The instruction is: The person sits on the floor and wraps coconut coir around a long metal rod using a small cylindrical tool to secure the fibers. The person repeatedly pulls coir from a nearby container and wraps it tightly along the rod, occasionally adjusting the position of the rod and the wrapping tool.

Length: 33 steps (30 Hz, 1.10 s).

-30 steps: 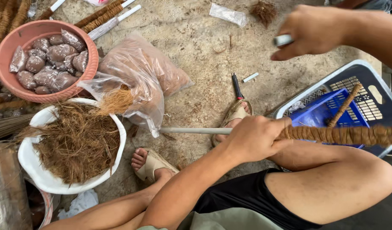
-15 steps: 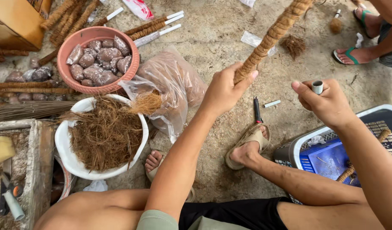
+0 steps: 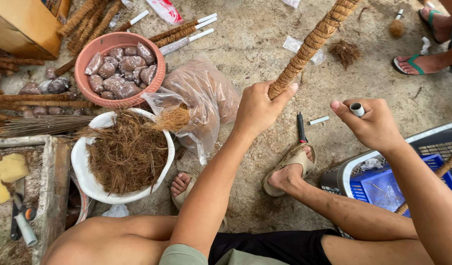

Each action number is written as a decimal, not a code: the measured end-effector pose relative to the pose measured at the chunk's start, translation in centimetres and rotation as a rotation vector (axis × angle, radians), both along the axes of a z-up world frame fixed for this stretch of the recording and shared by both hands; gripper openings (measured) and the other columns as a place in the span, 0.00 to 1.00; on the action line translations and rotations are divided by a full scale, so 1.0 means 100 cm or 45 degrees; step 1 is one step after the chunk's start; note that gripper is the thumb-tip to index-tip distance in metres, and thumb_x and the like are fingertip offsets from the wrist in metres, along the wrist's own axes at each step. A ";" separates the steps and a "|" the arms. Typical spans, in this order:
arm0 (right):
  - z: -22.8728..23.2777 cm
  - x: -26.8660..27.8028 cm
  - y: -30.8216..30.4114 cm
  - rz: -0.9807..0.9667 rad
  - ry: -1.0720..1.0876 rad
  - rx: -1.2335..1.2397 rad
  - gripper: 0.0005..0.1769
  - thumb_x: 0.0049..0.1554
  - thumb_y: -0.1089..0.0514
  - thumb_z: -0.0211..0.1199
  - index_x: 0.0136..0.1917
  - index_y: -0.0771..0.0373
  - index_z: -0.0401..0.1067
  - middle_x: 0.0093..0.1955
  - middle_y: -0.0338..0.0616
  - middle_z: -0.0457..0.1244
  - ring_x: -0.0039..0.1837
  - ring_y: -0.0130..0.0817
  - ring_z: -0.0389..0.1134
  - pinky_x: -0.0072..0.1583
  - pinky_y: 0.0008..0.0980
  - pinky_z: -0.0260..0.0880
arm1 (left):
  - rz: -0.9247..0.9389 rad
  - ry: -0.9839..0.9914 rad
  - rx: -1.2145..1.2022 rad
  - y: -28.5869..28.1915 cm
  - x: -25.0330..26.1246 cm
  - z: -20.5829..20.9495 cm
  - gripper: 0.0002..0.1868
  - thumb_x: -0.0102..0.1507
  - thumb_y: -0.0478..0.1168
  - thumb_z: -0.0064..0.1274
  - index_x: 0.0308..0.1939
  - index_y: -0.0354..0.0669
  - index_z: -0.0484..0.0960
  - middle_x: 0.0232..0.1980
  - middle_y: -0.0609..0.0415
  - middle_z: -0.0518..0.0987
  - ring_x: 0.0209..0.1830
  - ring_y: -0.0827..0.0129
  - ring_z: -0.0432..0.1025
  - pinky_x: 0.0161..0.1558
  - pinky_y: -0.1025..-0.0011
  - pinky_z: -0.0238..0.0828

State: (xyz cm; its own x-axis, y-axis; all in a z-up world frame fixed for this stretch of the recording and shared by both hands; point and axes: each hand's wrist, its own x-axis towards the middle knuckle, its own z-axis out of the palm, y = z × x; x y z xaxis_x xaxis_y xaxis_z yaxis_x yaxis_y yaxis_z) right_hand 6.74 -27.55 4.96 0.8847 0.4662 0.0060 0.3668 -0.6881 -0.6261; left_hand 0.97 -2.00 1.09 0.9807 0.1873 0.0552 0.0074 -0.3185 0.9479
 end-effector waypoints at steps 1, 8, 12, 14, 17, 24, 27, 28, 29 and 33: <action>0.000 -0.004 0.001 0.005 -0.019 -0.004 0.31 0.66 0.47 0.62 0.27 0.66 0.62 0.23 0.37 0.47 0.31 0.22 0.46 0.32 0.35 0.47 | 0.030 -0.004 0.000 -0.001 -0.001 0.000 0.22 0.65 0.59 0.54 0.26 0.48 0.79 0.13 0.66 0.68 0.09 0.78 0.62 0.14 0.69 0.55; 0.021 -0.045 0.020 0.352 -0.484 -0.166 0.26 0.60 0.49 0.65 0.25 0.63 0.68 0.22 0.44 0.56 0.25 0.35 0.55 0.32 0.39 0.55 | 0.290 -0.303 0.078 -0.004 0.001 -0.003 0.15 0.64 0.51 0.56 0.32 0.45 0.84 0.13 0.59 0.73 0.10 0.73 0.66 0.17 0.66 0.58; 0.037 -0.080 0.048 0.651 -0.736 -0.338 0.16 0.53 0.48 0.68 0.31 0.59 0.76 0.25 0.40 0.65 0.24 0.38 0.63 0.29 0.39 0.63 | 0.321 -0.235 0.170 -0.007 0.006 -0.010 0.15 0.65 0.47 0.57 0.29 0.41 0.84 0.14 0.58 0.73 0.11 0.72 0.68 0.18 0.66 0.65; 0.049 -0.094 0.061 0.831 -0.822 -0.307 0.16 0.48 0.45 0.68 0.38 0.59 0.78 0.28 0.38 0.66 0.28 0.37 0.67 0.28 0.37 0.65 | 0.266 -0.132 0.134 -0.013 0.009 -0.011 0.16 0.65 0.47 0.56 0.27 0.41 0.83 0.14 0.59 0.73 0.10 0.71 0.67 0.17 0.65 0.64; 0.061 -0.111 0.084 0.969 -0.913 -0.480 0.15 0.45 0.47 0.67 0.36 0.60 0.74 0.29 0.39 0.65 0.32 0.36 0.70 0.30 0.37 0.68 | 0.174 -0.094 0.075 -0.032 0.006 -0.014 0.14 0.65 0.47 0.56 0.30 0.41 0.83 0.13 0.59 0.71 0.10 0.69 0.66 0.15 0.64 0.63; 0.083 -0.069 0.140 1.126 -0.851 -1.308 0.11 0.54 0.50 0.65 0.34 0.56 0.75 0.29 0.38 0.66 0.34 0.33 0.72 0.30 0.34 0.70 | 0.096 -0.755 0.219 -0.098 -0.036 -0.031 0.15 0.68 0.48 0.58 0.43 0.37 0.80 0.28 0.49 0.76 0.29 0.57 0.73 0.34 0.62 0.71; 0.092 -0.020 0.141 0.950 -0.573 -1.446 0.17 0.57 0.43 0.64 0.36 0.56 0.78 0.33 0.43 0.69 0.38 0.41 0.74 0.39 0.42 0.74 | -0.148 -0.392 0.219 -0.124 -0.052 -0.035 0.13 0.62 0.46 0.61 0.43 0.41 0.85 0.27 0.47 0.80 0.29 0.53 0.77 0.34 0.59 0.74; 0.094 -0.010 0.134 0.917 -0.472 -1.455 0.15 0.56 0.44 0.65 0.37 0.56 0.78 0.34 0.44 0.70 0.40 0.44 0.74 0.42 0.43 0.74 | -0.227 -0.279 0.220 -0.131 -0.056 -0.033 0.13 0.60 0.46 0.62 0.43 0.43 0.87 0.26 0.46 0.81 0.29 0.52 0.79 0.33 0.57 0.75; 0.096 -0.002 0.124 0.881 -0.372 -1.461 0.14 0.55 0.45 0.65 0.38 0.55 0.78 0.35 0.46 0.70 0.42 0.46 0.74 0.44 0.45 0.74 | -0.278 -0.267 0.207 -0.136 -0.061 -0.030 0.14 0.59 0.46 0.62 0.44 0.43 0.87 0.27 0.45 0.81 0.29 0.52 0.79 0.34 0.58 0.75; 0.087 0.011 0.075 0.738 -0.010 -1.386 0.15 0.53 0.42 0.67 0.39 0.55 0.80 0.34 0.47 0.69 0.41 0.48 0.71 0.47 0.48 0.71 | -0.452 -0.238 0.152 -0.144 -0.091 -0.014 0.17 0.57 0.45 0.62 0.48 0.45 0.87 0.29 0.45 0.82 0.30 0.52 0.79 0.36 0.58 0.77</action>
State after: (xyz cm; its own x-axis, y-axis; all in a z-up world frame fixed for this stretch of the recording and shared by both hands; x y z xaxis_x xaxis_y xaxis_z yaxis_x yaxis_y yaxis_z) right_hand 7.80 -20.08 13.70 0.5469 0.5551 -0.6267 0.7928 -0.5839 0.1747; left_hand -8.09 -16.39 -0.31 0.9544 -0.1791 0.2389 -0.2910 -0.3780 0.8789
